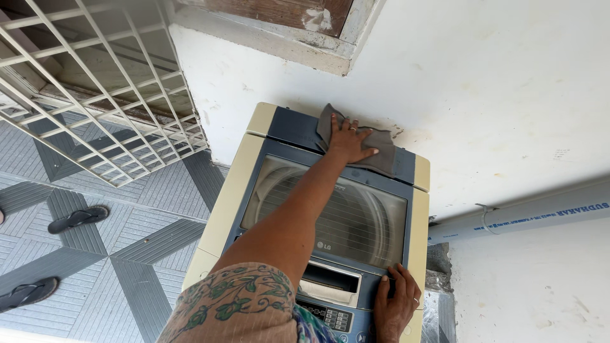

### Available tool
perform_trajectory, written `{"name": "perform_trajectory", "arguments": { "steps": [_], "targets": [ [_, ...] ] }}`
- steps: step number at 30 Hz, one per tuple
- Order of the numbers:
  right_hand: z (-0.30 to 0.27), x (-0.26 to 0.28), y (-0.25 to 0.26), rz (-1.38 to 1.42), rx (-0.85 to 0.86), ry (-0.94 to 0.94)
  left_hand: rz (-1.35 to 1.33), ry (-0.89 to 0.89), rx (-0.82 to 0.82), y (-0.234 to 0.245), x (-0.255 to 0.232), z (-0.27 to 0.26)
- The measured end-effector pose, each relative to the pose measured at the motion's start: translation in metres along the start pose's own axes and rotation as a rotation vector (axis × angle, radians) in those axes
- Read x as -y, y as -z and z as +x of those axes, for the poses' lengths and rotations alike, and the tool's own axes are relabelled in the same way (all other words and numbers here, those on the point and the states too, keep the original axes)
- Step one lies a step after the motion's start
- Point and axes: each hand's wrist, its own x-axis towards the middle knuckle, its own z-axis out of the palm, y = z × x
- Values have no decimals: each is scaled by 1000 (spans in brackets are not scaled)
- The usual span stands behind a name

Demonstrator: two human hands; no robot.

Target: The person wipes the exterior and lid of a top-loading washing machine using a cloth, then opens the lid and wipes the inside of the drum.

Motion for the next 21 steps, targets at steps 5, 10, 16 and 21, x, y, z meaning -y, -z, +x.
{"name": "perform_trajectory", "arguments": {
  "steps": [5, 10, 16, 21],
  "targets": [
    [-1, 3, 6, 53, -29, 41, 0, 218, -56, 31, 121, -79],
    [-3, 5, 7, 67, -56, 103, -82, 241, -52, 40, 169, -186],
    [-6, 6, 9, 71, -81, 171, -388, 273, -117, 16, 162, -326],
    [-5, 6, 6, 17, -88, 197, -115, 234, -207, -18, 110, -416]
  ]
}}
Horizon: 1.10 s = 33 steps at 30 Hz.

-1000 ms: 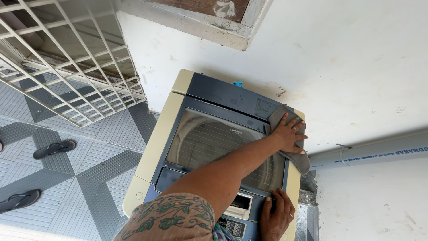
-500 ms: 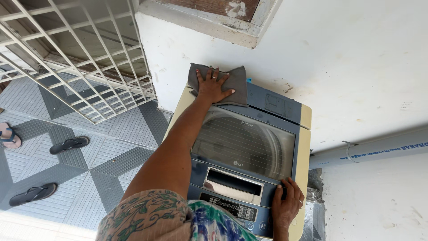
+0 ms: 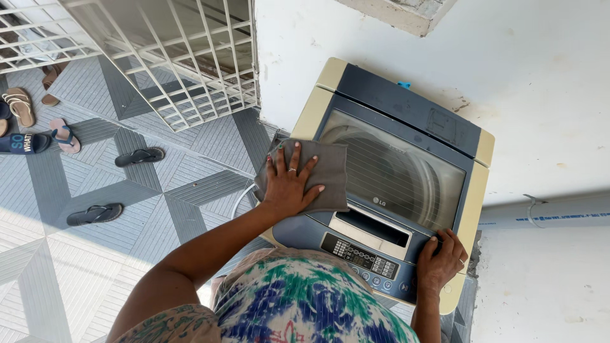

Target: The person wipes the exterior and lid of a top-loading washing machine using a cloth, then opens the lid and wipes the inside of the drum.

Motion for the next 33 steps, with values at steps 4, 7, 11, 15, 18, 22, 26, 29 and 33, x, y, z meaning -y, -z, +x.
{"name": "perform_trajectory", "arguments": {
  "steps": [4, 7, 11, 15, 18, 22, 26, 29, 33],
  "targets": [
    [2, 3, 1, -7, 9, 6, -63, -111, 162, -13, -69, -16],
    [9, 24, 18, 5, 6, 49, -579, -301, 152, -16, -117, -8],
    [14, 87, 34, 61, -74, 262, -793, -351, -61, -6, -110, 3],
    [14, 155, 15, 338, 350, 561, -289, -109, -222, 5, -41, 2],
    [3, 199, -8, 238, 378, 766, -181, 67, -148, 7, 3, -18],
    [4, 247, -39, 175, 339, 922, -370, 0, -295, -2, 19, -31],
    [7, 276, -53, 115, 384, 911, -358, 6, -297, -2, 17, -27],
    [6, 273, -47, 153, 408, 901, -369, 1, -296, 0, 17, -28],
    [6, 235, -27, 227, 392, 832, -293, -2, -251, 2, 12, -32]
  ]
}}
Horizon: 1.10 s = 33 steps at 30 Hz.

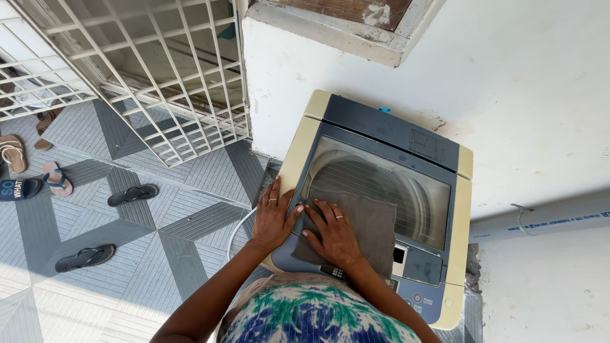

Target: The person wipes the exterior and lid of a top-loading washing machine using a cloth, then opens the lid and wipes the inside of the drum.

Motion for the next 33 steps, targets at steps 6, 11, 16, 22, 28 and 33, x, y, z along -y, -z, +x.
{"name": "perform_trajectory", "arguments": {
  "steps": [6, 11, 16, 22, 28, 33],
  "targets": [
    [-128, -86, 47, -187, -178, -504, 6, 14, 45, 1, 0, 5],
    [-209, -145, 54, -270, -129, -673, 56, 23, 84, -1, -2, 9],
    [-185, -128, 32, -369, -46, -655, 65, 36, 97, 2, -2, 9],
    [-99, -52, 24, -251, 65, -236, 51, 39, 95, 4, -3, 10],
    [-13, 0, -3, -97, 198, 330, -50, 14, 9, 7, 0, 6],
    [45, 6, -23, 26, 557, 568, -537, 217, 2, 27, -3, 8]
  ]
}}
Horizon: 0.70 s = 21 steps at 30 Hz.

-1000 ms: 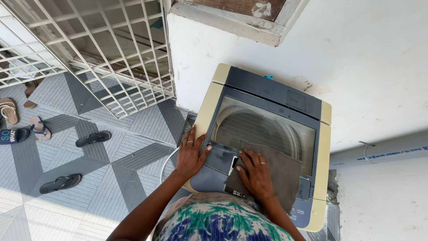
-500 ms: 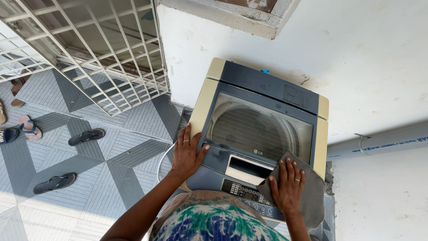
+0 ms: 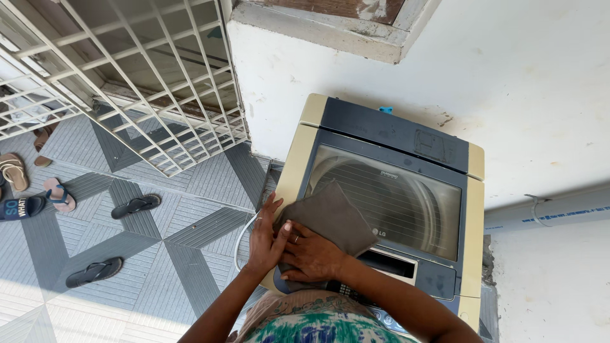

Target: The person wipes the exterior and lid of a top-loading washing machine using a cloth, then opens the lid and wipes the inside of the drum.

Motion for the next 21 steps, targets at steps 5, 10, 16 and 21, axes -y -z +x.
{"name": "perform_trajectory", "arguments": {
  "steps": [5, 10, 16, 21],
  "targets": [
    [39, -75, 7, 59, -225, 134, 113, -158, -244, -6, -3, -3],
    [65, -178, 20, -30, -284, -185, 458, -81, -109, -17, -5, 9],
    [40, -287, 33, -102, -262, -658, 594, -2, 28, -22, -11, 18],
    [-71, -348, 14, -121, -360, -1063, 637, 7, 45, -23, -8, 17]
  ]
}}
